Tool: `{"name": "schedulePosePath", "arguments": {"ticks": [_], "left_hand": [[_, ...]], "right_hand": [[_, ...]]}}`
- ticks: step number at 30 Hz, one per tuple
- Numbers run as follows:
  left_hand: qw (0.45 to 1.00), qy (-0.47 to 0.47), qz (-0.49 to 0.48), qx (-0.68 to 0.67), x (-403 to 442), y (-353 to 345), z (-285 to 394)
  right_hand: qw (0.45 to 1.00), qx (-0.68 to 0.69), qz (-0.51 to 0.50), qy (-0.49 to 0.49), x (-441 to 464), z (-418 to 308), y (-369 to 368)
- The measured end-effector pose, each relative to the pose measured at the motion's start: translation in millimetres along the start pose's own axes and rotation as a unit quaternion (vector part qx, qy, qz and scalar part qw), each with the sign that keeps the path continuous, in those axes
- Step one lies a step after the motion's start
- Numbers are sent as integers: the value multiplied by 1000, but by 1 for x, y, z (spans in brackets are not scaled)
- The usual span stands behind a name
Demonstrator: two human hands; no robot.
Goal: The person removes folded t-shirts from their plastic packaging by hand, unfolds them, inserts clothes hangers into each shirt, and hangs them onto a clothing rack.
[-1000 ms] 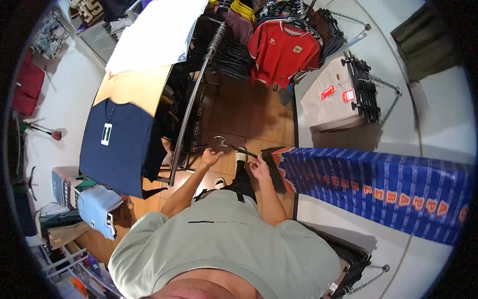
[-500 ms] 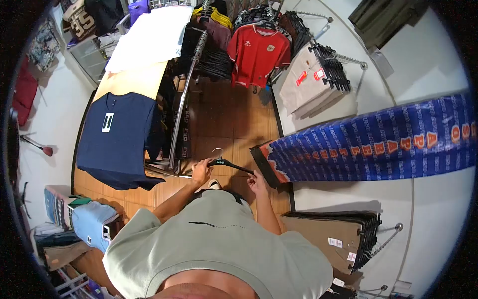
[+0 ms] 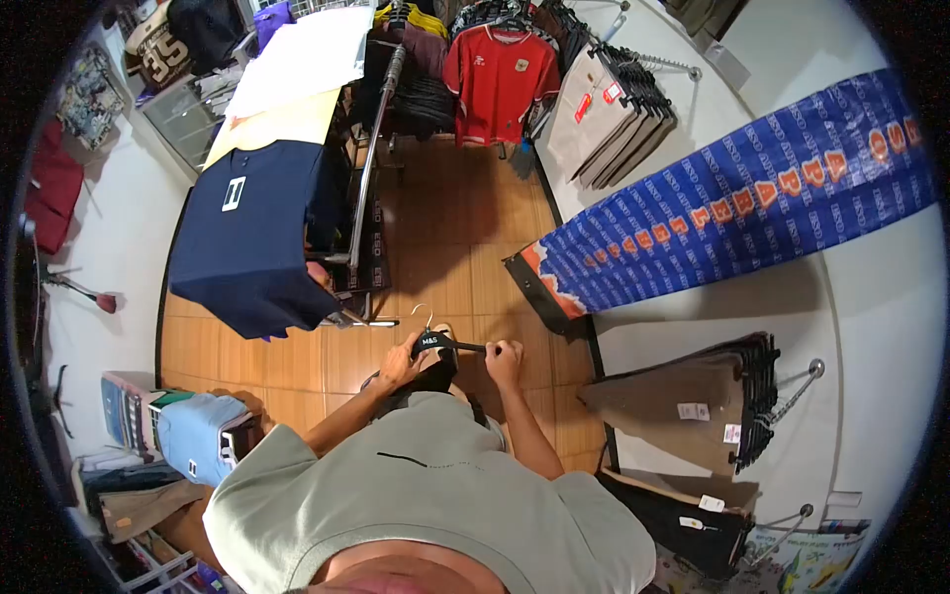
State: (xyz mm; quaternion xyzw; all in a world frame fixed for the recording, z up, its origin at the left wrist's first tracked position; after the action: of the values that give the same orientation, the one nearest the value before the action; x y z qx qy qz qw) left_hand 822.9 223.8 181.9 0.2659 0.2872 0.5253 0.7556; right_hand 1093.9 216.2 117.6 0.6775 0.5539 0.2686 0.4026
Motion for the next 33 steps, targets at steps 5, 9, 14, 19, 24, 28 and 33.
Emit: {"name": "schedulePosePath", "arguments": {"ticks": [5,9,14,19,24,28,33], "left_hand": [[999,2,-42,-6,-58,-3,9],[999,-29,-30,13,-85,3,3],[999,7,7,33,-118,56,11],[996,5,76,53,-152,102,-31],[995,27,71,67,-187,164,-78],[993,30,84,82,-213,221,-113],[996,48,67,29,-235,274,-154]], "right_hand": [[984,30,-84,154,-81,-97,25],[957,131,-182,182,-107,-142,30],[939,150,-173,259,-120,-185,35],[939,123,-132,292,-122,-234,30],[947,115,-133,267,-129,-293,22],[945,108,-110,288,-143,-347,0],[940,134,-86,302,-157,-411,-10]]}}
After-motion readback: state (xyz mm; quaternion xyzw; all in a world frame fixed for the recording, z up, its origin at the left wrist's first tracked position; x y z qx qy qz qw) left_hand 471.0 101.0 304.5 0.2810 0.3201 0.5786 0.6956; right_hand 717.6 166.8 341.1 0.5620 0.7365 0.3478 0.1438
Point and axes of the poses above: each hand's wrist, its own x-axis towards the middle knuckle, its own y-axis out of the back of the hand, z = x × y, the point moved 5 cm from there along x, towards the middle knuckle, and after that the axes turned 6 degrees about -z, right-handed, at the moved point
